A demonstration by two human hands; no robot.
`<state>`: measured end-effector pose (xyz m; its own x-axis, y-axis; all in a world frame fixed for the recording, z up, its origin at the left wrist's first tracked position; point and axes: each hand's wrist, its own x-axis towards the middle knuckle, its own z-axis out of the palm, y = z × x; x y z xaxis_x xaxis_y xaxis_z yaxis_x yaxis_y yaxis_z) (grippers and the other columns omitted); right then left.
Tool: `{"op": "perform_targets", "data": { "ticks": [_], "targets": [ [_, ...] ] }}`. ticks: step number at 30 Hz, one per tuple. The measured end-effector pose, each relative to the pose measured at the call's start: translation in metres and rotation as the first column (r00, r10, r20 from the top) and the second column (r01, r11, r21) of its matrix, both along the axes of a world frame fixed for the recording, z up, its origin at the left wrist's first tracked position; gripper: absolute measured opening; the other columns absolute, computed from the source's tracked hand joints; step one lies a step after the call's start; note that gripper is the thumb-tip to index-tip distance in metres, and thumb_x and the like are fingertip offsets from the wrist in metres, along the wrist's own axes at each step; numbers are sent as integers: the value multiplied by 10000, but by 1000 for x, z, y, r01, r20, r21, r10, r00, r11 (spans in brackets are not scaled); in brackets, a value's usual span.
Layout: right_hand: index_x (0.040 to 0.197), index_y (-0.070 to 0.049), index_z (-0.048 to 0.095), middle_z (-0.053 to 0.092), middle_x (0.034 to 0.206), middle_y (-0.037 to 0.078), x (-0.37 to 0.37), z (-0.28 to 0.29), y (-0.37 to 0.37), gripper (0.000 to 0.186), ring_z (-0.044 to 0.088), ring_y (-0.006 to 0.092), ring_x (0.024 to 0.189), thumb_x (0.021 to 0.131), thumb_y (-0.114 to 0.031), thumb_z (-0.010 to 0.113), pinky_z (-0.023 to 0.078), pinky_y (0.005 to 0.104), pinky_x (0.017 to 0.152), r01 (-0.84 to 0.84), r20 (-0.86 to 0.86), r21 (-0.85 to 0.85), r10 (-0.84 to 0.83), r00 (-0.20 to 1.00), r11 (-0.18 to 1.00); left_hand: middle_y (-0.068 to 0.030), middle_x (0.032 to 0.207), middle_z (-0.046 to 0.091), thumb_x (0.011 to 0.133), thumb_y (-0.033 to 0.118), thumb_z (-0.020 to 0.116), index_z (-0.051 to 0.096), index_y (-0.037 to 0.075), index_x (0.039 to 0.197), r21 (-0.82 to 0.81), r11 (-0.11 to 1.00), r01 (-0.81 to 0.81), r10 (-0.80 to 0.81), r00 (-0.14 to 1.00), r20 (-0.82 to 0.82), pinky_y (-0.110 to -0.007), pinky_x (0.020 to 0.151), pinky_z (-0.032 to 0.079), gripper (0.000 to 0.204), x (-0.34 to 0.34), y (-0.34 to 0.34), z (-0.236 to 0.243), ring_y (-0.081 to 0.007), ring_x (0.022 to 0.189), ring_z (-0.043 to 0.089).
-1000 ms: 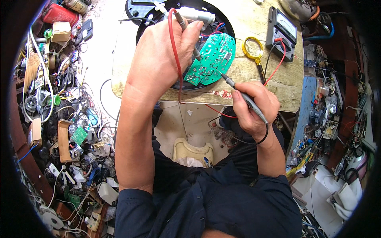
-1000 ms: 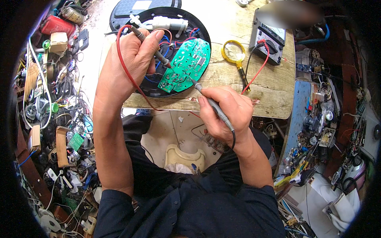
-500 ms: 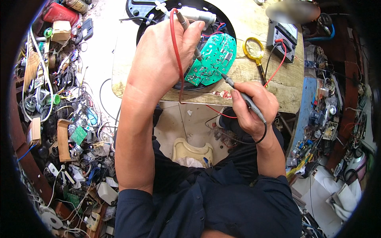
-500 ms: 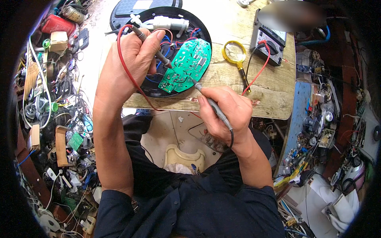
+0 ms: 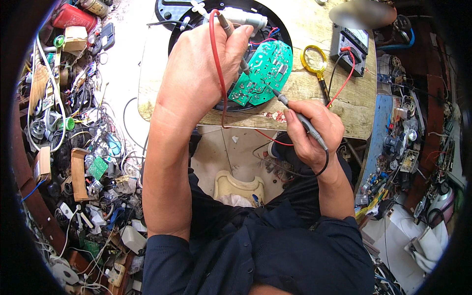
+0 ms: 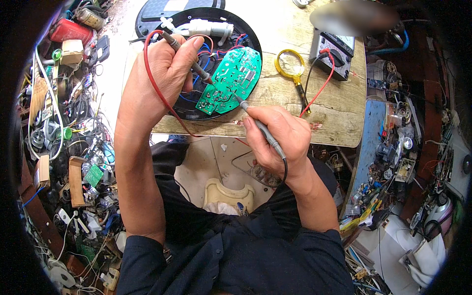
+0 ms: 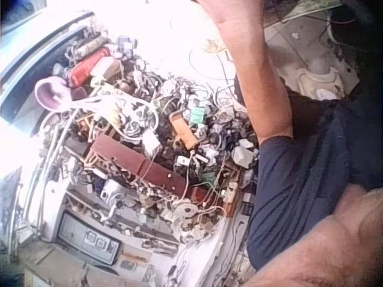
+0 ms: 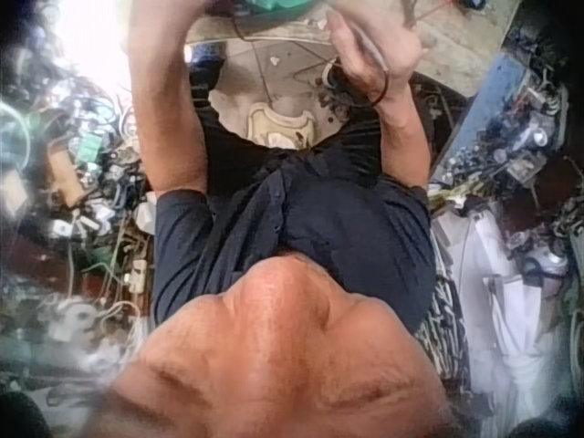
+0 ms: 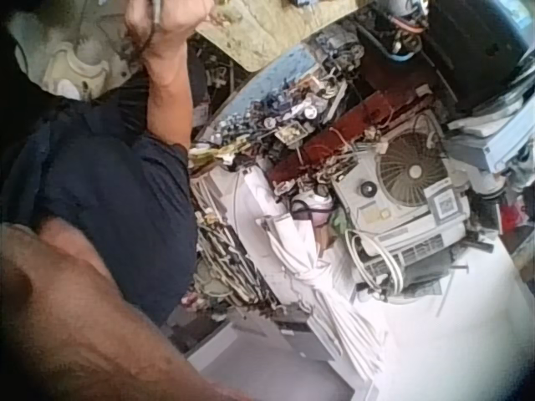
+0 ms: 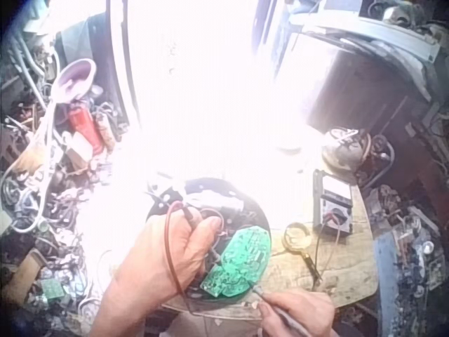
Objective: The person uses a multimeter to test various points on a green circuit board. They hold the probes and touch different components on the board while seated on the floor in a cluttered workspace.
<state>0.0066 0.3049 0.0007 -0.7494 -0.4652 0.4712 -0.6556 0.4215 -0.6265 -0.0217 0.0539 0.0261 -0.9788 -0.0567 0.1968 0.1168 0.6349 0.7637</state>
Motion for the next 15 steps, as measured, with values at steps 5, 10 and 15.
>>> {"op": "perform_targets", "data": {
  "ticks": [5, 10, 15],
  "targets": [
    [1071, 21, 729, 763, 879, 176, 0, -2, 0, 245, 759, 298, 715, 845, 59, 813, 588, 359, 626, -6, 10, -2, 6, 1000, 1000, -210, 700, 657, 1103, 217, 612, 674, -10, 907, 9, 1000, -2, 2, 999, 35, -480, 570, 529, 306, 1, -1, 1, -417, 655, 698],
    [1059, 24, 733, 760, 875, 175, 1, -1, -1, 232, 755, 300, 719, 843, 63, 810, 590, 370, 639, 3, 34, -19, -2, 999, 1000, -192, 686, 658, 1105, 215, 608, 684, -10, 938, 49, 999, -16, 11, 995, 104, -461, 569, 537, 291, 1, 1, 2, -394, 643, 709],
    [1048, 13, 734, 755, 871, 154, -1, 2, -2, 229, 744, 306, 714, 837, 66, 804, 584, 385, 634, -13, 57, -16, 13, 998, 1000, -146, 683, 690, 1108, 222, 624, 723, -18, 1031, 60, 997, 43, -47, 996, 74, -387, 550, 553, 271, -3, -2, 6, -271, 575, 722]
  ]
}}
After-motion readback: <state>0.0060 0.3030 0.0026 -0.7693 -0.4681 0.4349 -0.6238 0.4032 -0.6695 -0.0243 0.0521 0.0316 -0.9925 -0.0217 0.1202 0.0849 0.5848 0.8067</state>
